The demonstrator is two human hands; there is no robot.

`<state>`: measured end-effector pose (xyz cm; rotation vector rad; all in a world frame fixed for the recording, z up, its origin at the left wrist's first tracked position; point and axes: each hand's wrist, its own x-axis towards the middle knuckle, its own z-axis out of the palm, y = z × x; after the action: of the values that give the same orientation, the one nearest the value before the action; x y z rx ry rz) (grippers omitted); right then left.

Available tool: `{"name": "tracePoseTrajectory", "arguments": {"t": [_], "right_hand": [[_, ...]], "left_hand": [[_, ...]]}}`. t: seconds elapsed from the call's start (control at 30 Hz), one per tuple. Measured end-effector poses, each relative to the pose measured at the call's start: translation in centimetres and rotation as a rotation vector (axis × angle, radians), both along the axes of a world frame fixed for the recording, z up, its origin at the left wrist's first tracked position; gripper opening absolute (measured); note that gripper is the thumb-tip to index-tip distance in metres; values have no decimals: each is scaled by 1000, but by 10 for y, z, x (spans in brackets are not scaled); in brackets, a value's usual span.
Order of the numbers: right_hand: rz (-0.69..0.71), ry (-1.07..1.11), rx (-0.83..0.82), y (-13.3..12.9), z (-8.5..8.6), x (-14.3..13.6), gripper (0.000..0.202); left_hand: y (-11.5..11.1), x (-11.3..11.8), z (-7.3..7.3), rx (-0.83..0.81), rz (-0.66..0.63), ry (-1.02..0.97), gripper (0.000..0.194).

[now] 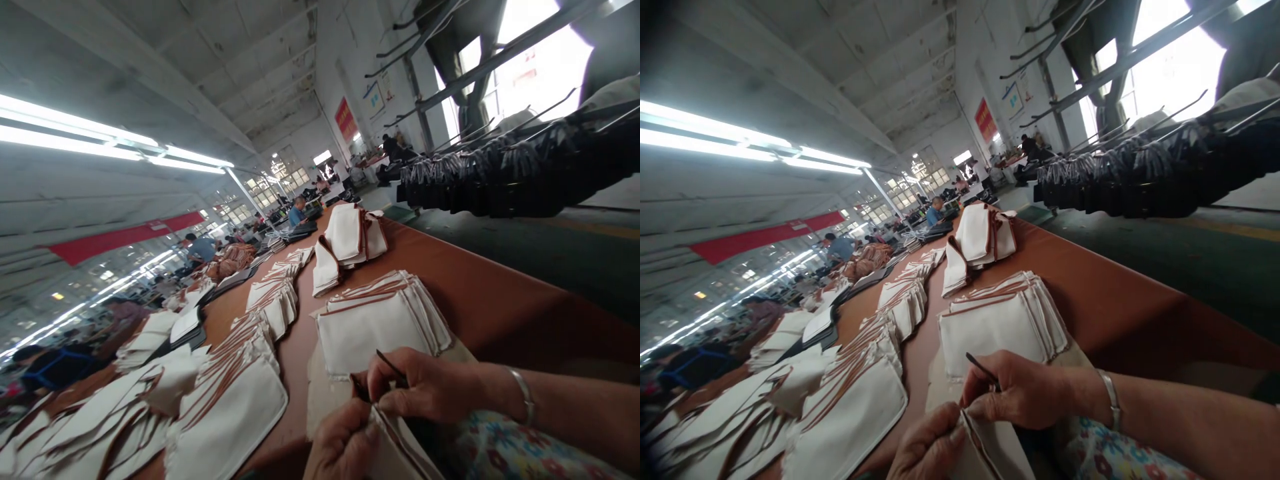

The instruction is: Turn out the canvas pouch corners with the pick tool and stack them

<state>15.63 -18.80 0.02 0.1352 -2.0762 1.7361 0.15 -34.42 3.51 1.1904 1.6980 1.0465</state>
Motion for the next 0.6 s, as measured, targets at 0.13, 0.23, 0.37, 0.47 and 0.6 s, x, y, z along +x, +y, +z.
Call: {"name": "tracePoseTrajectory", "arguments": {"t": [0.13,0.23,0.37,0.47,0.6], "right_hand": [[-140,69,252,-7,-6,6,9],[-189,62,321,-5,-5,8,8],[-30,-79,-17,2,-9,7,14],[82,-182,-260,5,-14,8,23],[70,-343,-420,5,-16,13,32]], "left_hand": [[5,7,-9,-48,-4,-35,32],[11,13,-15,-33,15,-142,43],[16,20,-16,32,84,-345,47],[16,23,-15,-38,92,-449,39],[20,26,-19,-72,122,-519,40]]}}
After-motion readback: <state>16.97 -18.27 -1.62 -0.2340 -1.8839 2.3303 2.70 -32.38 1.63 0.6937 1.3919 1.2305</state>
